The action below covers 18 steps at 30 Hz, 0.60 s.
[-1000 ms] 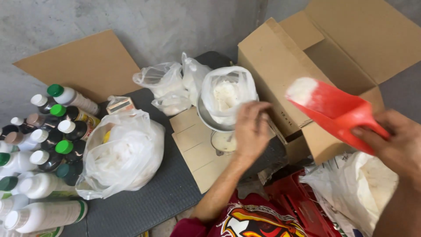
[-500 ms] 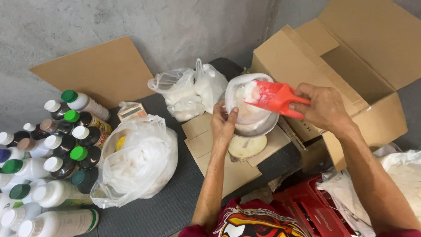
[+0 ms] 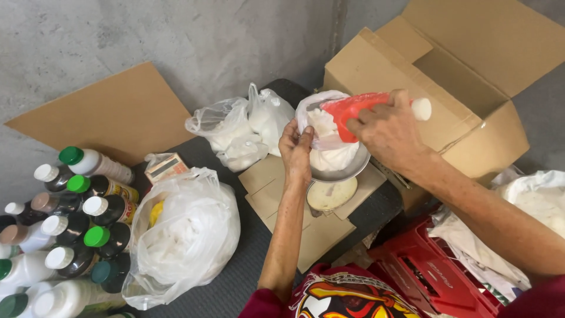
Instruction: Weighing white powder from a large bag into smaller plastic bags using a scale and a scoop.
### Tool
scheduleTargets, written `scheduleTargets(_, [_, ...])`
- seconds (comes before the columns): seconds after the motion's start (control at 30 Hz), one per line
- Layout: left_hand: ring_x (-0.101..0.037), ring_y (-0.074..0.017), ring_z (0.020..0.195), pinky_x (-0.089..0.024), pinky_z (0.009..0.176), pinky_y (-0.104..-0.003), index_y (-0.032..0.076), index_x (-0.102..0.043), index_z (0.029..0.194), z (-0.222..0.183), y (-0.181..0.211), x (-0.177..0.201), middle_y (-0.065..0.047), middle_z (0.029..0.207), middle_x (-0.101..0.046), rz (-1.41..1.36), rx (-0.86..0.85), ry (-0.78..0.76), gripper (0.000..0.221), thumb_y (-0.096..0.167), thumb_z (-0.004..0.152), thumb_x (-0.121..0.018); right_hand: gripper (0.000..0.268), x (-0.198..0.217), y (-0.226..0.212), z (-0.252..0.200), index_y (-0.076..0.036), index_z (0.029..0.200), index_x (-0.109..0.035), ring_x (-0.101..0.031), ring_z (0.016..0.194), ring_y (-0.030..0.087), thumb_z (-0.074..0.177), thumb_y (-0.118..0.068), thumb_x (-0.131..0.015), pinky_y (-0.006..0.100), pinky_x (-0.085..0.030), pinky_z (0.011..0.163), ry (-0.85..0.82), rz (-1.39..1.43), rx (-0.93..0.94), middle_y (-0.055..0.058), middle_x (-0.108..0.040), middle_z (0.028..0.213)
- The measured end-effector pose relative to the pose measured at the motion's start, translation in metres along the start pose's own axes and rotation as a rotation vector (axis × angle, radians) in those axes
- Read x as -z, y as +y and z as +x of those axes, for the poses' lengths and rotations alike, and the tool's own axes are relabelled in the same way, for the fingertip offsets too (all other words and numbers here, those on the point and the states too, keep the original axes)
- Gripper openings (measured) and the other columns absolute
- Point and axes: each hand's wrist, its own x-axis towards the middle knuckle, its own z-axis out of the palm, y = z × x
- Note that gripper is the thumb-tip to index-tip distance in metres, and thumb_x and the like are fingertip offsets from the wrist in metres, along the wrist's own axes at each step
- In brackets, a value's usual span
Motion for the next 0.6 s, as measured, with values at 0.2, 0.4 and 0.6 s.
scheduleTargets(0.2, [-0.064,-0.0129,0.1,-0.053,0.09,-0.027,-0.002,-0.058,0.137,-0.012,0.009,0.006,-0.009,0.114,-0.069,0.076,-0.074,-0.019,0.04,0.001,0.097,-0.061,0.021,0.003,0.009,-0.022,-0.023,0.096,-0.076,-0.058,0.065,0.015,0.086,-0.006,-0.067,0.039,-0.035,0.084,0.024,0.14,-0.146,-0.006,-0.063,0.072])
scheduleTargets(0.4, [-0.063,-0.0143,0.101,-0.052,0.09,-0.028,-0.002,-0.058,0.138,-0.027,0.013,0.01,-0.01,0.116,-0.069,0.151,-0.027,-0.014,0.041,0.002,0.097,-0.061,0.025,0.002,0.011,-0.037,-0.019,0.098,-0.075,-0.056,0.068,0.019,0.082,-0.002,-0.068,0.04,-0.033,0.084,-0.004,0.231,-0.282,-0.001,-0.067,0.075])
scheduleTargets(0.6, [-0.06,-0.0138,0.096,-0.05,0.087,-0.027,-0.002,-0.058,0.14,-0.029,0.005,0.015,-0.009,0.11,-0.067,0.148,-0.005,0.0,0.043,0.003,0.097,-0.064,0.023,-0.036,0.012,-0.068,-0.008,0.101,-0.074,-0.068,0.074,0.026,0.085,-0.02,-0.084,0.04,-0.053,0.072,-0.059,0.646,-0.741,0.015,-0.073,0.089])
